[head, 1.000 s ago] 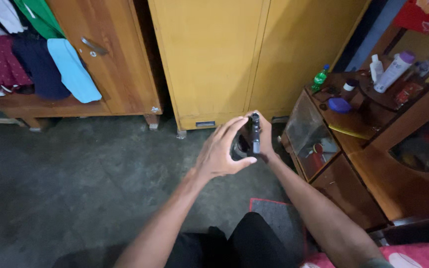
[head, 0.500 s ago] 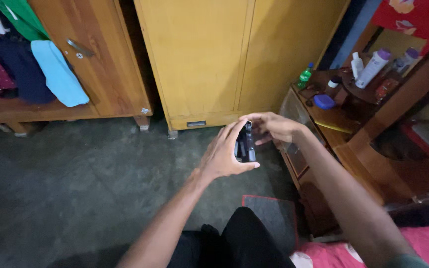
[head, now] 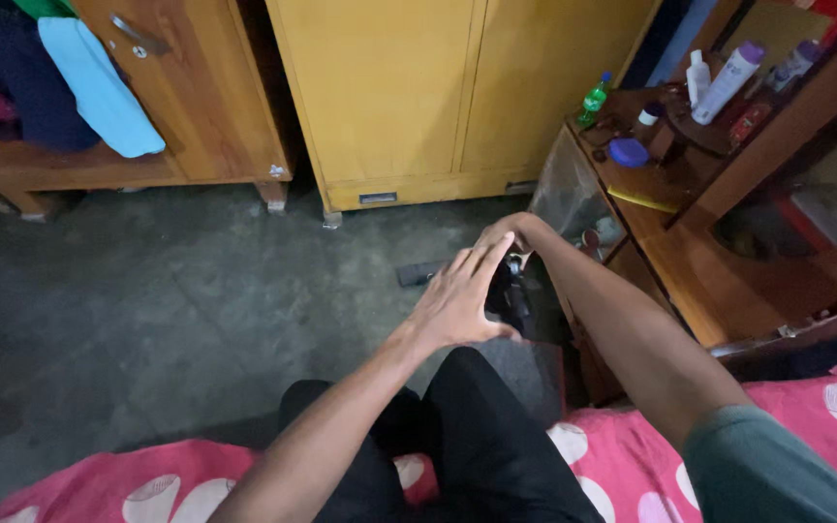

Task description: The person vacuums the floor of a room by moving the vacuum head along the edges of a bed, around furniture, and across open floor spaces.

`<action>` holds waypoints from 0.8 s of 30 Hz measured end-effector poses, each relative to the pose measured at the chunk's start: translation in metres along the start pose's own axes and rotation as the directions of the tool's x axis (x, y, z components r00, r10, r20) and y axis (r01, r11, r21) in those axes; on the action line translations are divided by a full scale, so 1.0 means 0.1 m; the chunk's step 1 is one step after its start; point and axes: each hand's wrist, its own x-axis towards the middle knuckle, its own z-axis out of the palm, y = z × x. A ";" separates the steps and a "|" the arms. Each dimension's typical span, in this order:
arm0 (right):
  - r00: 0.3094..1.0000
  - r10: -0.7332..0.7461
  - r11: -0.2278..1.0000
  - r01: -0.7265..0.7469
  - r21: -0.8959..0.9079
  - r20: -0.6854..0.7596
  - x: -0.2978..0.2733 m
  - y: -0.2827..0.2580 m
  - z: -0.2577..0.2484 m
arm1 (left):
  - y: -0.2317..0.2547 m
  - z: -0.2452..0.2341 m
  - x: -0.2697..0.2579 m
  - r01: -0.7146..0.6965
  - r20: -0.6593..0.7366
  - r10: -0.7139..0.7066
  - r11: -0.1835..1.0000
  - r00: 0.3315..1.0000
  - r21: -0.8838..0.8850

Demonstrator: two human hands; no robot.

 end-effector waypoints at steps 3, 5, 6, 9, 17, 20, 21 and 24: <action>0.999 0.032 0.992 -0.034 -0.118 -0.019 -0.14 0.01 0.06 | -0.14 -0.08 -0.07 0.032 0.017 -0.032 0.999 0.999 0.008; 0.998 0.055 0.983 -0.057 -0.175 -0.018 -0.26 0.05 0.12 | -0.28 -0.20 -0.12 0.095 -0.016 -0.094 0.992 0.995 0.087; 0.998 0.066 0.977 -0.069 -0.204 -0.021 -0.31 0.06 0.14 | -0.37 -0.28 -0.13 0.141 0.008 -0.143 0.980 0.990 0.138; 0.994 0.099 0.952 -0.106 -0.286 -0.036 -0.42 0.19 0.16 | -0.66 -0.55 -0.17 0.233 0.048 -0.256 0.932 0.966 0.279; 0.974 0.227 0.969 -0.224 -0.103 0.018 -0.73 0.53 0.29 | -1.37 -1.06 -0.46 0.552 -0.068 -0.592 0.695 0.803 0.460; 0.930 0.281 0.959 -0.280 -0.036 0.237 -0.76 0.70 0.30 | -1.56 -1.16 -0.69 0.656 -0.123 -0.684 0.609 0.719 0.446; 0.956 0.213 0.977 -0.204 -0.063 0.201 -0.76 0.75 0.31 | -1.62 -1.18 -0.79 0.683 -0.138 -0.706 0.587 0.695 0.435; 0.997 0.006 0.980 0.011 -0.200 0.081 -0.79 0.89 0.40 | -1.66 -1.24 -1.08 0.712 -0.156 -0.721 0.583 0.675 0.392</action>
